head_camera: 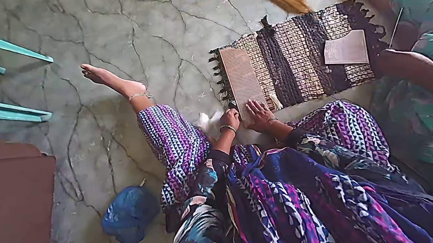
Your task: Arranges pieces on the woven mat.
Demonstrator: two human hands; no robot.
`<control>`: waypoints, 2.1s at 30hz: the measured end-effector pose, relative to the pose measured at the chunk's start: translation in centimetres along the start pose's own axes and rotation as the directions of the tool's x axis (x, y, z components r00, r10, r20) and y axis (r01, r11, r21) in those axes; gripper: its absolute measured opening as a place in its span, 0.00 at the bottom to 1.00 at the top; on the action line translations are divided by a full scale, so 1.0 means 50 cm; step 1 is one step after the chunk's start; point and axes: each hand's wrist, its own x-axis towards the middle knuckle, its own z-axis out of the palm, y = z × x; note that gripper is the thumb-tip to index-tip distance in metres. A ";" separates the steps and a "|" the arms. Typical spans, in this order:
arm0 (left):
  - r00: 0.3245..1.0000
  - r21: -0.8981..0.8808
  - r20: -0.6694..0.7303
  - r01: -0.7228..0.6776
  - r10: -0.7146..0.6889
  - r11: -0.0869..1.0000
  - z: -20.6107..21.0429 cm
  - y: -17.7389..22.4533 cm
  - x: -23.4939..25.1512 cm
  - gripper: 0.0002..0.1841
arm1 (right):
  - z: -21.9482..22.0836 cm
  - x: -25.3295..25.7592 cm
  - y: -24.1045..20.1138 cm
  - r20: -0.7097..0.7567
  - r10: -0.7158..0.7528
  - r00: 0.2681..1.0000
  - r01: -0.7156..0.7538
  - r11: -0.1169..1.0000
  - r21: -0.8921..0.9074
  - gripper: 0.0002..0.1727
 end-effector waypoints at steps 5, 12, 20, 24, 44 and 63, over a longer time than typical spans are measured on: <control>0.997 0.053 0.071 -0.039 0.035 0.998 0.002 0.002 -0.021 0.16 | -0.033 -0.065 -0.030 0.226 0.038 0.973 -0.024 0.998 -0.063 0.59; 0.996 0.061 0.024 -0.083 0.081 0.995 -0.003 -0.003 -0.041 0.15 | -0.089 -0.054 -0.012 -0.026 0.095 0.995 -0.095 0.995 -0.013 0.19; 0.993 0.051 -0.011 -0.114 0.114 0.992 -0.012 -0.007 -0.055 0.15 | -0.096 -0.041 0.016 -0.067 0.035 0.997 -0.039 0.997 -0.061 0.11; 0.988 0.089 0.025 -0.157 0.155 0.984 -0.016 -0.015 -0.062 0.16 | -0.097 -0.047 0.004 -0.031 0.002 1.000 -0.005 0.995 -0.104 0.12; 0.975 -0.004 -0.117 0.189 -0.188 0.982 -0.075 -0.140 -0.029 0.23 | -0.154 -0.043 0.135 -0.023 0.575 0.818 -0.549 0.791 0.268 0.22; 0.977 -0.428 -0.057 -0.210 0.206 0.879 -0.071 -0.046 -0.088 0.11 | -0.102 -0.055 -0.026 -0.101 -0.079 0.992 0.128 0.668 0.733 0.19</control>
